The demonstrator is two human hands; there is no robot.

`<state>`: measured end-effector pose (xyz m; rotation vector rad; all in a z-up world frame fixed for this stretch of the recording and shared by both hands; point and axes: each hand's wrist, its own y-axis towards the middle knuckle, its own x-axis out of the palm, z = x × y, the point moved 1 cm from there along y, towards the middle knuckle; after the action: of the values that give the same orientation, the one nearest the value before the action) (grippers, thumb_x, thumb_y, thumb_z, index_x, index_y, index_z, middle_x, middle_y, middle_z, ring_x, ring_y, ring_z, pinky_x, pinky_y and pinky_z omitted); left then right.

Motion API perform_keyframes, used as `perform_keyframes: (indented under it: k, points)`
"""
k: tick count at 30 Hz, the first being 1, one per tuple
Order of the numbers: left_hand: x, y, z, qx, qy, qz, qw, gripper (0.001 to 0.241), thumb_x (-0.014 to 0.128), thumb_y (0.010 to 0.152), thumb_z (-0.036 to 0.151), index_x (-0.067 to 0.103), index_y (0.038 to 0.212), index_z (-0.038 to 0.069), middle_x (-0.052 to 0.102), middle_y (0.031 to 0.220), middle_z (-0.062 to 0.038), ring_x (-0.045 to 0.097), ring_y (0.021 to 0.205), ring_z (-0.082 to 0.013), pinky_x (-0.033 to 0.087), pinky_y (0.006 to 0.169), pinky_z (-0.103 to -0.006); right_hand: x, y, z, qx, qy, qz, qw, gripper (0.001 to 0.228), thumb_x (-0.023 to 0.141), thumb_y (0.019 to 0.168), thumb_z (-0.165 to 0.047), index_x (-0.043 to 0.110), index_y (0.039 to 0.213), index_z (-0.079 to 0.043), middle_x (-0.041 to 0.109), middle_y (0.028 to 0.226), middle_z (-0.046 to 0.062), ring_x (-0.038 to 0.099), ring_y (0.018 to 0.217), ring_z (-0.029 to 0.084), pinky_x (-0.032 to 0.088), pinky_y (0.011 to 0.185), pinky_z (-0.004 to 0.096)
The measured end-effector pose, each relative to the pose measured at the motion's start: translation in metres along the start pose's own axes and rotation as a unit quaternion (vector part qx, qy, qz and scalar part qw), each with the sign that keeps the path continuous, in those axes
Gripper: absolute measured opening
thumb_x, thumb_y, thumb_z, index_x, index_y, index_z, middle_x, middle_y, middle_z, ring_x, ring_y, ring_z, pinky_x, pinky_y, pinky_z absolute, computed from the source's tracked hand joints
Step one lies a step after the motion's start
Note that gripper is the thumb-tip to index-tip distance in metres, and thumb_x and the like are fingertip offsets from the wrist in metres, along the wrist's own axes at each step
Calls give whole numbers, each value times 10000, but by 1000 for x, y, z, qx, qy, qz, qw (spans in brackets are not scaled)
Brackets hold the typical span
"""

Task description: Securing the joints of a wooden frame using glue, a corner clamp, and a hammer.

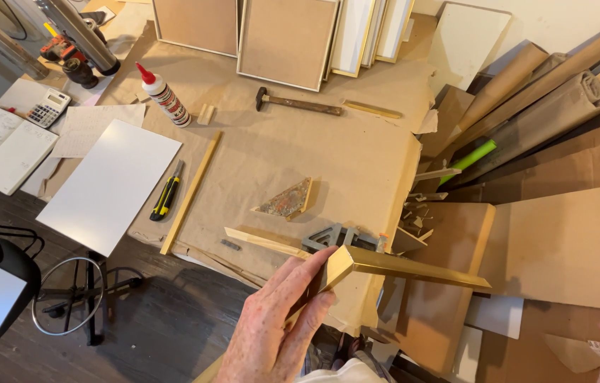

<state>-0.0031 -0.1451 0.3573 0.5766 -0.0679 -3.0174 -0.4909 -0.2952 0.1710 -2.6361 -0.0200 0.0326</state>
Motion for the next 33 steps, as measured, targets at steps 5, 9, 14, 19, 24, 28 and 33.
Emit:
perform_keyframes:
  k: [5, 9, 14, 19, 24, 28, 33]
  points:
    - [7, -1, -2, 59, 64, 20, 996, 451, 511, 1038, 219, 546, 1447, 32, 647, 1059, -63, 660, 835, -155, 568, 690, -254, 91, -35, -1, -224, -172, 317, 905, 243, 631, 1296, -322, 721, 1413, -129, 499, 648, 84, 468, 594, 132, 410, 737, 259]
    - [11, -1, 7, 31, 79, 11, 996, 475, 498, 1043, 228, 534, 1493, 79, 656, 1060, -49, 651, 824, -153, 498, 717, -263, 98, -22, 8, -175, 43, 338, 924, 726, 351, 1349, -460, 374, 686, -166, 380, 644, 39, 412, 576, 164, 318, 518, 304]
    - [12, -7, 4, 33, 95, 1, 995, 488, 516, 1038, 254, 517, 1507, 120, 669, 1068, -29, 666, 820, -156, 514, 686, -274, 181, -81, -60, -464, -132, 155, 862, 74, 692, 1064, 225, 676, 1125, 186, 613, 688, 225, 615, 521, 254, 578, 641, 307]
    - [16, -9, -2, 66, 116, 10, 991, 467, 520, 1031, 249, 524, 1477, 111, 685, 1152, -24, 700, 911, -181, 555, 727, -289, 201, -80, -70, -511, -71, 62, 854, 183, 476, 957, 134, 555, 849, 9, 583, 712, 110, 616, 493, 185, 479, 378, 186]
    - [16, -9, -6, 30, 126, -13, 991, 498, 512, 1026, 274, 502, 1511, 162, 690, 1166, -5, 710, 925, -192, 552, 709, -311, 209, -71, -59, -581, -88, 63, 806, 70, 717, 890, 61, 679, 832, 63, 707, 701, 164, 698, 418, 152, 524, 335, 122]
    - [17, -8, -7, 75, 138, -5, 988, 490, 546, 1018, 200, 497, 1498, 119, 678, 1162, -25, 701, 920, -201, 562, 717, -320, 246, -93, -102, -576, -111, -111, 802, 309, 551, 973, -328, 540, 862, -39, 621, 803, 90, 653, 651, 185, 548, 597, 253]
    - [18, -6, -8, 93, 125, -1, 988, 480, 574, 1006, 169, 518, 1478, 107, 677, 1135, -17, 708, 883, -178, 563, 732, -298, 276, -110, -136, -488, -152, -273, 815, 500, 882, 728, -165, 722, 1179, -16, 822, 1109, 72, 842, 939, 140, 687, 940, 257]
